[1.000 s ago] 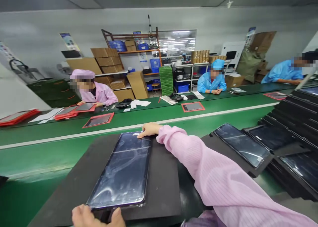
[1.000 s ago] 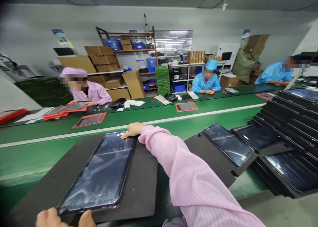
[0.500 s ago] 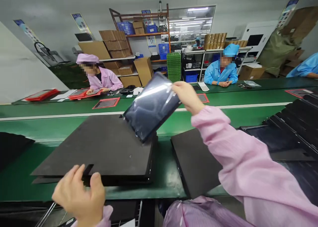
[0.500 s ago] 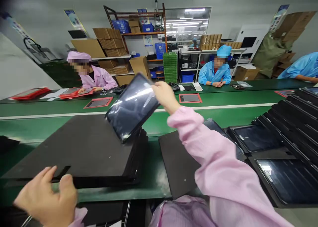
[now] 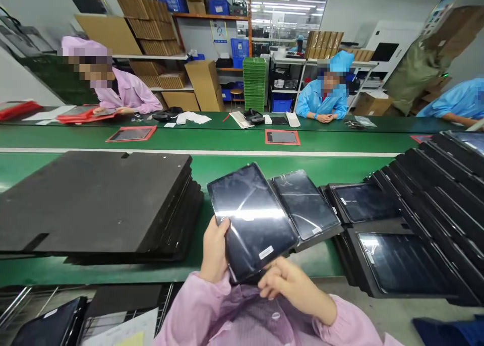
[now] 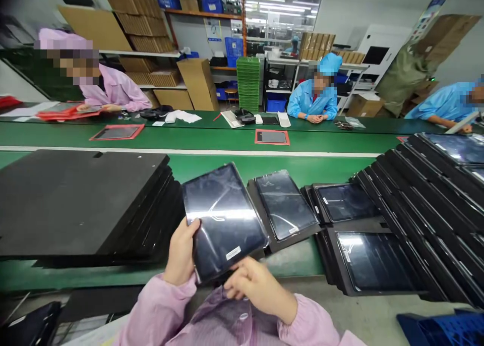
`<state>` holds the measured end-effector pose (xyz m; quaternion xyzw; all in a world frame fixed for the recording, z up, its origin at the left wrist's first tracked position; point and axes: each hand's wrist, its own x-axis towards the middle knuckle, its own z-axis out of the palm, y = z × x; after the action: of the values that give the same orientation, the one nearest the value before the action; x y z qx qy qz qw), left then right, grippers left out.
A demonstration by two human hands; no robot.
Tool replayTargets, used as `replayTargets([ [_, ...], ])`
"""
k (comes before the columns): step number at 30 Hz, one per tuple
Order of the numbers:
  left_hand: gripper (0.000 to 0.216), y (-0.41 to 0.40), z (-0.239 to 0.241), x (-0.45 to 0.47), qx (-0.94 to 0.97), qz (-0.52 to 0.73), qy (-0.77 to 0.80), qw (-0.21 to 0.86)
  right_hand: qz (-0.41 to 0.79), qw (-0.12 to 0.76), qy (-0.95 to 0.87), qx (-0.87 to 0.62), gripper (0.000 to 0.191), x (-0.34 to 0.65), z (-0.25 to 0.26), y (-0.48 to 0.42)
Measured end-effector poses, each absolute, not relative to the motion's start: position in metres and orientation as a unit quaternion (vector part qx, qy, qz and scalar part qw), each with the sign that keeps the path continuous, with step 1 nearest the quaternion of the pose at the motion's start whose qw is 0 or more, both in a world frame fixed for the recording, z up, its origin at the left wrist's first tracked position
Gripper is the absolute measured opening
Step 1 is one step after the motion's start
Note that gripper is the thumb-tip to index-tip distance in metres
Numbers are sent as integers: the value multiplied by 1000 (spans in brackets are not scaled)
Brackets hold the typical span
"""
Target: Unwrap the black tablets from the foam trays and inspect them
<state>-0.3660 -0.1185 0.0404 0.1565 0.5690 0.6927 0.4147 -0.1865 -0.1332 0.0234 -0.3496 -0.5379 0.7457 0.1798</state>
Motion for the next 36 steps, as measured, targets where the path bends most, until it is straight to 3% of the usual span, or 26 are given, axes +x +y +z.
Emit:
replayTargets([
  [2, 39, -120, 34, -380, 177, 645, 587, 456, 722, 119, -588, -344, 28, -168, 21, -132],
  [8, 43, -106, -5, -389, 226, 597, 622, 454, 602, 170, -620, -474, 33, -140, 32, -110],
  [10, 45, -101, -14, -389, 280, 566, 667, 395, 572, 165, -626, -504, 36, -141, 36, -104],
  [13, 47, -103, -16, -399, 402, 500, 738, 210, 531, 154, -647, -525, 38, -145, 39, -97],
  [15, 32, -112, -11, -411, 505, 458, 723, 111, 483, 158, -675, -535, 38, -148, 40, -91],
  [17, 17, -127, -6, -420, 628, 410, 656, 87, 447, 154, -703, -531, 37, -150, 40, -85],
  [20, 23, -152, -1, -420, 775, 293, 552, 100, 438, 131, -734, -502, 36, -152, 39, -77],
  [22, 36, -166, -2, -412, 812, 219, 532, 96, 439, 123, -753, -474, 35, -150, 40, -71],
  [24, 35, -173, -6, -403, 810, 195, 544, 104, 434, 117, -775, -445, 33, -148, 42, -64],
  [29, 20, -166, -27, -401, 654, 317, 672, 142, 360, 93, -849, -375, 26, -153, 49, -19],
  [32, 46, -153, -40, -406, 458, 417, 747, 241, 228, 125, -899, -351, 24, -181, 44, 27],
  [36, 77, -144, -48, -405, 287, 511, 692, 422, 144, 129, -922, -335, 23, -232, 25, 80],
])
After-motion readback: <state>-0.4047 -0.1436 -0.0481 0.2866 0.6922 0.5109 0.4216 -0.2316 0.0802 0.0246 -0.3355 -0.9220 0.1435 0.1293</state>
